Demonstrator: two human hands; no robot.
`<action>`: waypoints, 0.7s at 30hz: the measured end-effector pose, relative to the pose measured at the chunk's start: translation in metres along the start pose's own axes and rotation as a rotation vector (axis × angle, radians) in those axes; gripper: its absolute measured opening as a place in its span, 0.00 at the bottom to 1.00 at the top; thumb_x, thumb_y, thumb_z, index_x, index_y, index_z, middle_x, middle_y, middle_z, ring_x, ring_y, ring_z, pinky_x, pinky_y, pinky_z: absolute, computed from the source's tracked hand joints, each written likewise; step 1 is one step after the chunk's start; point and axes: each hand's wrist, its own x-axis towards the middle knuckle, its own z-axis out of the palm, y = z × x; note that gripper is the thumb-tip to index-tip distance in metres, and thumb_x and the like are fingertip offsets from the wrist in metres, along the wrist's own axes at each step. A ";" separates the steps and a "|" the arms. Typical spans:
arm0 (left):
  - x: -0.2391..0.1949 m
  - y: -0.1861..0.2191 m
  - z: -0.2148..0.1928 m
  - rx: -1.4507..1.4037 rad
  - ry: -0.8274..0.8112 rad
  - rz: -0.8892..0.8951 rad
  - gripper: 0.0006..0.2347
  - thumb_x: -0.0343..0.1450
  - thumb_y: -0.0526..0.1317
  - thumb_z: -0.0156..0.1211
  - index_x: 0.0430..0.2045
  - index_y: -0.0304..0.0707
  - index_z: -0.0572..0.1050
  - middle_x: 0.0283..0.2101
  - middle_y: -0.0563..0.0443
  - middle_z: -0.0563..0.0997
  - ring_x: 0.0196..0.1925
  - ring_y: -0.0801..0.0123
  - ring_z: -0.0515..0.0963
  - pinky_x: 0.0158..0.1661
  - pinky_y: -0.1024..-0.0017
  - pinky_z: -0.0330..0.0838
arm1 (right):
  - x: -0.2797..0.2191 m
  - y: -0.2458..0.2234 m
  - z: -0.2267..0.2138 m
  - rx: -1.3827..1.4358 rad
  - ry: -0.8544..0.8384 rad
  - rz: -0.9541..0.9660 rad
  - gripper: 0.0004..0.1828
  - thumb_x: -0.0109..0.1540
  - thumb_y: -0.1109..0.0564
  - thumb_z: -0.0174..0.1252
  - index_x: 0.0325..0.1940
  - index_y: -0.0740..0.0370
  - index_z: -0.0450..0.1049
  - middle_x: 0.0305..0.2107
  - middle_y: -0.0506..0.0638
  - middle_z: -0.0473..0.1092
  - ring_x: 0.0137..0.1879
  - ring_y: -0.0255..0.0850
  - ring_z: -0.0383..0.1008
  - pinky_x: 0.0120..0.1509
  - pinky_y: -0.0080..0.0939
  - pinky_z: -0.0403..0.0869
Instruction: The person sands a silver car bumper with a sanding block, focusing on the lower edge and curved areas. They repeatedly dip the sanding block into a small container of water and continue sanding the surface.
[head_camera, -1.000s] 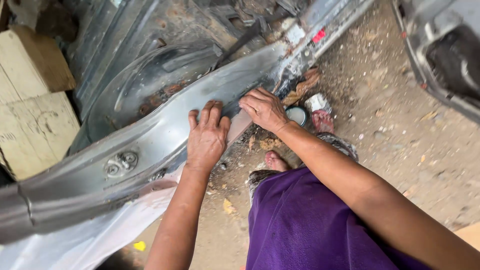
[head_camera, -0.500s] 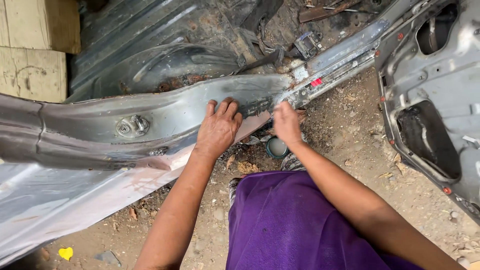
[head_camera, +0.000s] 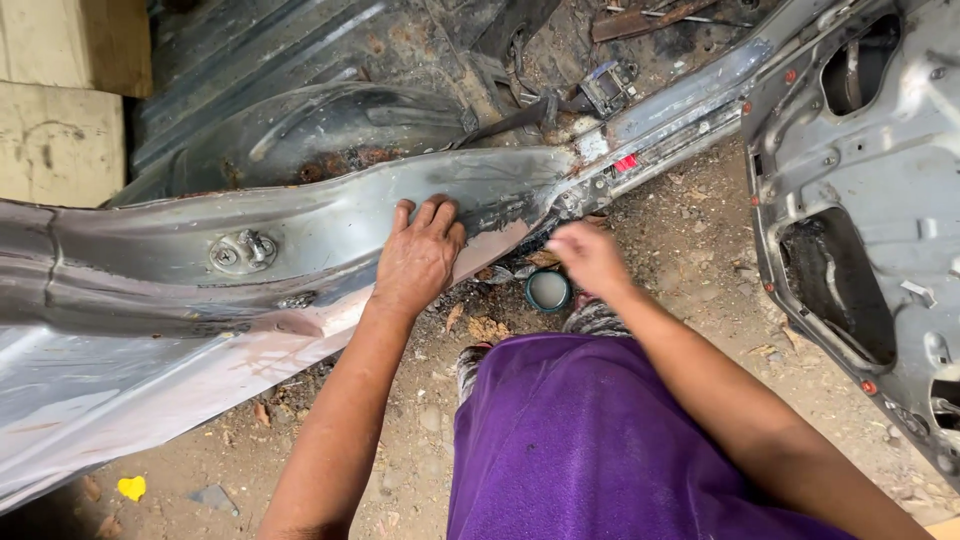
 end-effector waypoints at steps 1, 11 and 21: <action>0.001 -0.001 0.000 -0.010 -0.002 0.000 0.05 0.73 0.36 0.51 0.27 0.41 0.73 0.45 0.46 0.74 0.60 0.57 0.70 0.55 0.56 0.57 | 0.006 -0.024 0.014 0.013 -0.027 -0.125 0.05 0.66 0.59 0.62 0.46 0.57 0.77 0.35 0.52 0.75 0.41 0.43 0.76 0.48 0.45 0.77; 0.005 0.006 0.001 -0.039 -0.025 -0.073 0.05 0.69 0.39 0.60 0.26 0.41 0.72 0.44 0.47 0.72 0.58 0.56 0.70 0.55 0.54 0.56 | 0.054 -0.056 0.072 -0.173 0.063 -0.648 0.05 0.65 0.59 0.60 0.43 0.62 0.77 0.32 0.55 0.72 0.42 0.55 0.77 0.44 0.49 0.77; 0.010 0.010 -0.001 -0.052 -0.086 -0.146 0.08 0.67 0.43 0.66 0.27 0.43 0.73 0.44 0.51 0.72 0.59 0.59 0.70 0.56 0.56 0.56 | 0.065 -0.055 0.081 -0.240 0.103 -0.765 0.01 0.60 0.60 0.60 0.35 0.57 0.73 0.26 0.51 0.68 0.36 0.50 0.75 0.40 0.47 0.75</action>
